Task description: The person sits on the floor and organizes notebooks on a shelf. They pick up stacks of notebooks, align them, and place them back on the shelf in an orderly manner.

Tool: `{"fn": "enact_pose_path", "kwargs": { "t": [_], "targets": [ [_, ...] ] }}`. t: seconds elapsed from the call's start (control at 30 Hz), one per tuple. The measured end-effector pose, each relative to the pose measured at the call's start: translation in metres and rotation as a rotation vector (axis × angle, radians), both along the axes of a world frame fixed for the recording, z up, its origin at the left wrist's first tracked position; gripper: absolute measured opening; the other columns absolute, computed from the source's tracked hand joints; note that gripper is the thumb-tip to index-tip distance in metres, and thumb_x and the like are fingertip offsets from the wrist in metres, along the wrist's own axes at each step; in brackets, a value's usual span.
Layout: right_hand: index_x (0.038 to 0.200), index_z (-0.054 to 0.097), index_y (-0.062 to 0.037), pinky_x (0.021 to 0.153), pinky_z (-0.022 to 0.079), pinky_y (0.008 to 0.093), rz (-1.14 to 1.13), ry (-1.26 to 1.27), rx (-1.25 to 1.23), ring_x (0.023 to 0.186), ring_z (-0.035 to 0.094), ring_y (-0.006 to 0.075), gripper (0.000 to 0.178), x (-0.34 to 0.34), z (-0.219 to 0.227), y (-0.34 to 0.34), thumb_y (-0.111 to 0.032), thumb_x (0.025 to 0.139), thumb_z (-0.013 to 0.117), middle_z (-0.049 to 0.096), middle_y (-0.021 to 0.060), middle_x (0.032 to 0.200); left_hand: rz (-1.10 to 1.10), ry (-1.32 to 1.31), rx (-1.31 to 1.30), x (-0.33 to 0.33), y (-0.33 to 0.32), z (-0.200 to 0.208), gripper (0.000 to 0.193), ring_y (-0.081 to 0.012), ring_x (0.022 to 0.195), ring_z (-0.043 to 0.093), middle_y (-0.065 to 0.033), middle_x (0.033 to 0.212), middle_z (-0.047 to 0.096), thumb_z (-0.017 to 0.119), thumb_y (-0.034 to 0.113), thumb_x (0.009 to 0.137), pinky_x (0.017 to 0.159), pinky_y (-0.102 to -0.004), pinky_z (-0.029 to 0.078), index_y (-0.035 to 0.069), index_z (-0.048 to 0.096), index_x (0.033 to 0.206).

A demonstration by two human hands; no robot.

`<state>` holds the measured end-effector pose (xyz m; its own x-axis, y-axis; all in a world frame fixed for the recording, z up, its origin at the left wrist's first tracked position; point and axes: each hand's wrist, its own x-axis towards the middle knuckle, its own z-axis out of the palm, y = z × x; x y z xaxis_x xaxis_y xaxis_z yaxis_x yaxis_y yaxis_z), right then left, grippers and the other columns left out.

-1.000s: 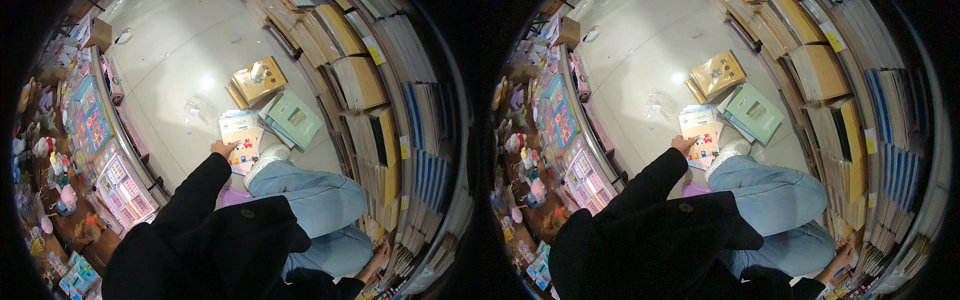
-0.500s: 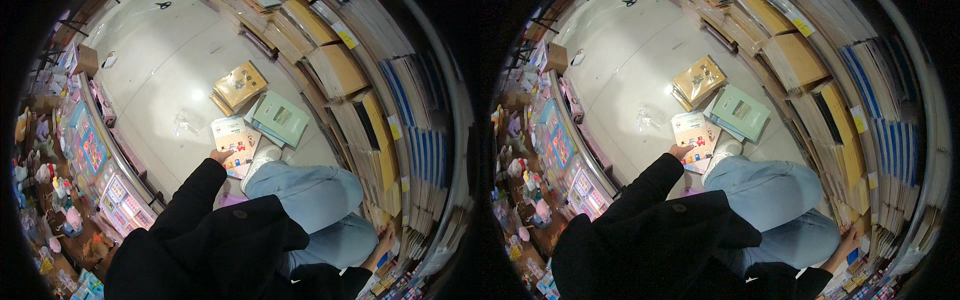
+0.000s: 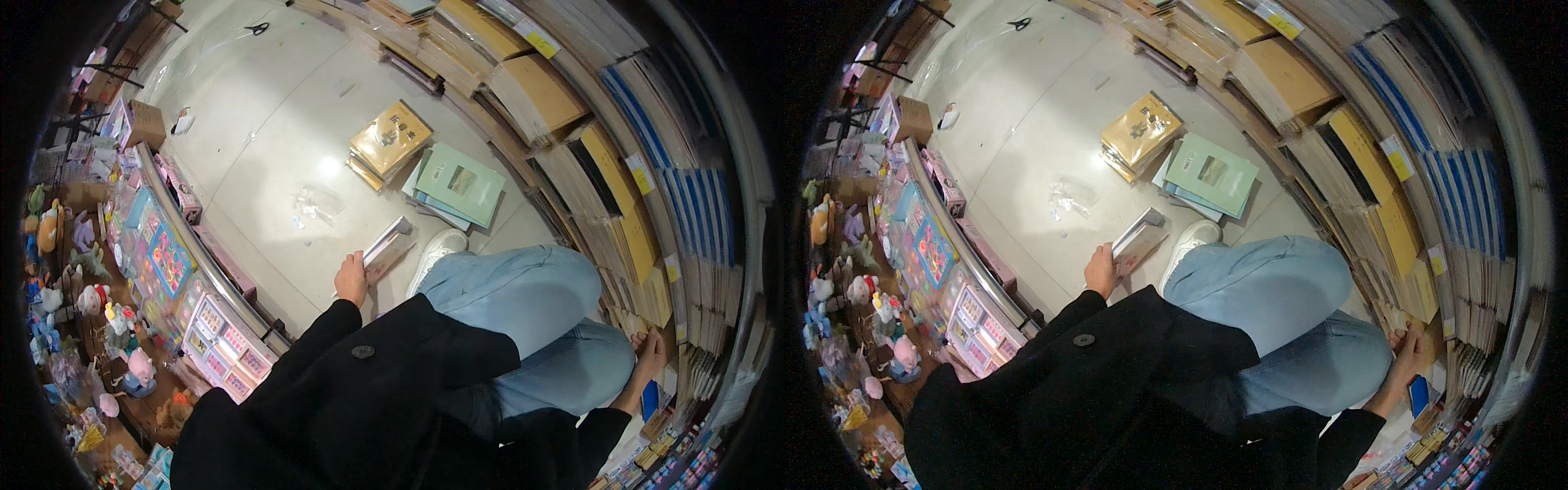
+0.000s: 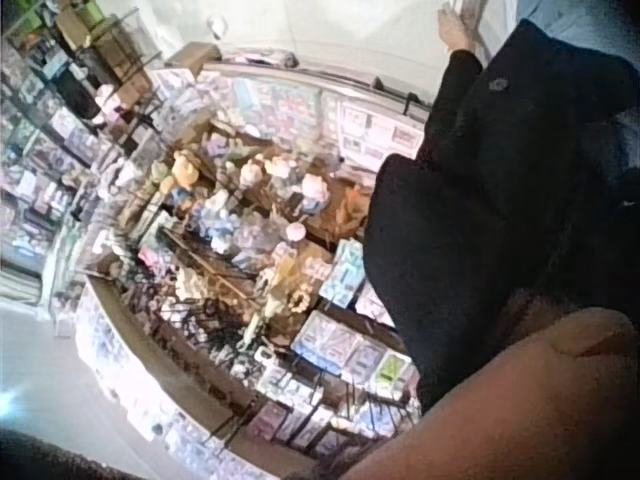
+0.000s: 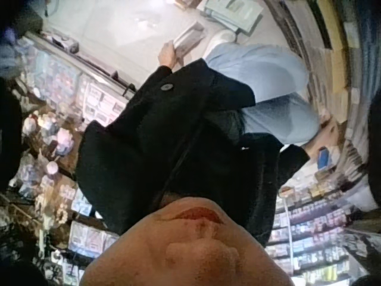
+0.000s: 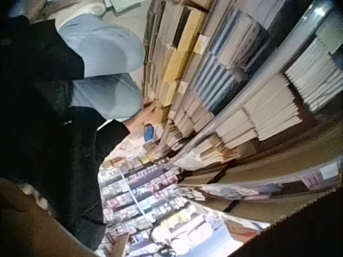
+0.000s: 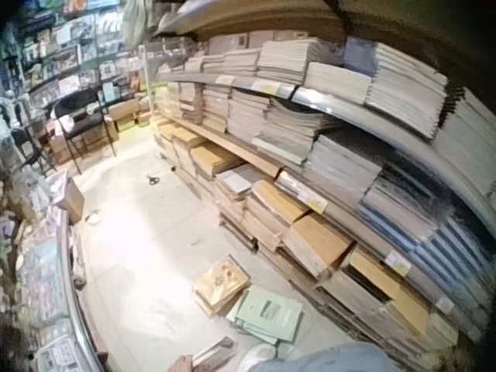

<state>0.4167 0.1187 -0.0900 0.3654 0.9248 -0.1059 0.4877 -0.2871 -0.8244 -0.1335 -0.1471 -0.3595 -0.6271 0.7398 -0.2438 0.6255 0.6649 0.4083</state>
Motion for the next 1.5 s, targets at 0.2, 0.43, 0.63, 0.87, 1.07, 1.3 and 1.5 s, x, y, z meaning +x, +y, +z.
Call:
{"fn": "enact_pose_path", "kwargs": {
  "t": [0.2, 0.43, 0.63, 0.87, 1.07, 1.3, 1.5],
  "targets": [
    [0.109, 0.056, 0.0002, 0.071, 0.052, 0.0329, 0.156, 0.061, 0.057, 0.079, 0.064, 0.0202, 0.032, -0.015, -0.004, -0.021, -0.027, 0.099, 0.043, 0.064, 0.0117, 0.092, 0.005, -0.161, 0.133, 0.02, 0.017, 0.0, 0.053, -0.0375, 0.071, 0.062, -0.0156, 0.076, 0.062, 0.075, 0.051, 0.067, 0.06, -0.0456, 0.049, 0.007, 0.059, 0.092],
    [0.104, 0.063, 0.0026, 0.063, 0.053, 0.0283, 0.111, 0.158, 0.209, 0.071, 0.064, 0.0146, 0.023, -0.082, -0.003, -0.007, -0.017, 0.095, 0.055, 0.067, 0.0116, 0.083, 0.023, -0.213, 0.612, 0.021, 0.091, 0.134, 0.06, -0.0334, 0.089, 0.058, -0.0199, 0.099, 0.057, 0.078, 0.039, 0.07, 0.077, -0.0433, 0.045, 0.0, 0.051, 0.106],
    [0.115, 0.061, -0.0025, 0.074, 0.052, 0.0319, 0.319, -0.048, 0.347, 0.083, 0.067, 0.0216, 0.041, -0.143, 0.029, -0.025, -0.031, 0.087, 0.065, 0.069, 0.0095, 0.095, -0.107, -0.383, 0.837, 0.005, 0.098, 0.235, 0.072, -0.0305, 0.106, 0.053, -0.0231, 0.121, 0.051, 0.079, 0.028, 0.074, 0.093, -0.0415, 0.041, -0.006, 0.042, 0.125],
    [0.15, 0.009, -0.0144, 0.108, 0.032, 0.0419, 0.86, 0.633, 0.42, 0.132, 0.036, 0.0301, 0.108, -0.251, 0.079, -0.071, -0.043, 0.072, 0.078, 0.036, 0.0164, 0.143, -0.311, -0.788, 0.915, 0.063, 0.169, 0.297, 0.061, -0.0263, 0.106, 0.055, -0.0187, 0.123, 0.055, 0.077, 0.008, 0.075, 0.094, -0.0395, 0.044, -0.01, 0.047, 0.126],
    [0.141, 0.033, -0.0099, 0.089, 0.046, 0.035, 0.531, 0.906, 0.297, 0.106, 0.056, 0.0165, 0.075, -0.242, 0.063, -0.094, -0.021, 0.081, 0.075, 0.054, 0.012, 0.124, -0.475, -0.931, 0.799, 0.121, 0.206, 0.305, 0.06, -0.026, 0.104, 0.056, -0.0173, 0.121, 0.056, 0.075, 0.012, 0.077, 0.092, -0.039, 0.045, -0.008, 0.048, 0.126],
    [0.134, 0.034, -0.0059, 0.081, 0.049, 0.0304, 0.472, 0.919, 0.413, 0.098, 0.059, 0.0161, 0.065, -0.262, -0.006, -0.097, -0.011, 0.082, 0.073, 0.046, 0.0116, 0.125, -0.503, -0.959, 0.766, 0.131, 0.218, 0.301, 0.059, -0.0256, 0.103, 0.057, -0.0157, 0.119, 0.057, 0.073, 0.018, 0.078, 0.09, -0.0384, 0.046, -0.006, 0.048, 0.126],
    [0.116, 0.048, -0.0062, 0.083, 0.047, 0.0337, 0.39, 0.817, 0.394, 0.098, 0.057, 0.0176, 0.048, -0.27, -0.017, -0.084, -0.015, 0.079, 0.077, 0.055, 0.0088, 0.107, -0.512, -0.979, 0.747, 0.131, 0.221, 0.295, 0.058, -0.0254, 0.102, 0.058, -0.0143, 0.118, 0.057, 0.072, 0.022, 0.08, 0.089, -0.0378, 0.047, -0.004, 0.048, 0.126]
  ]
}}
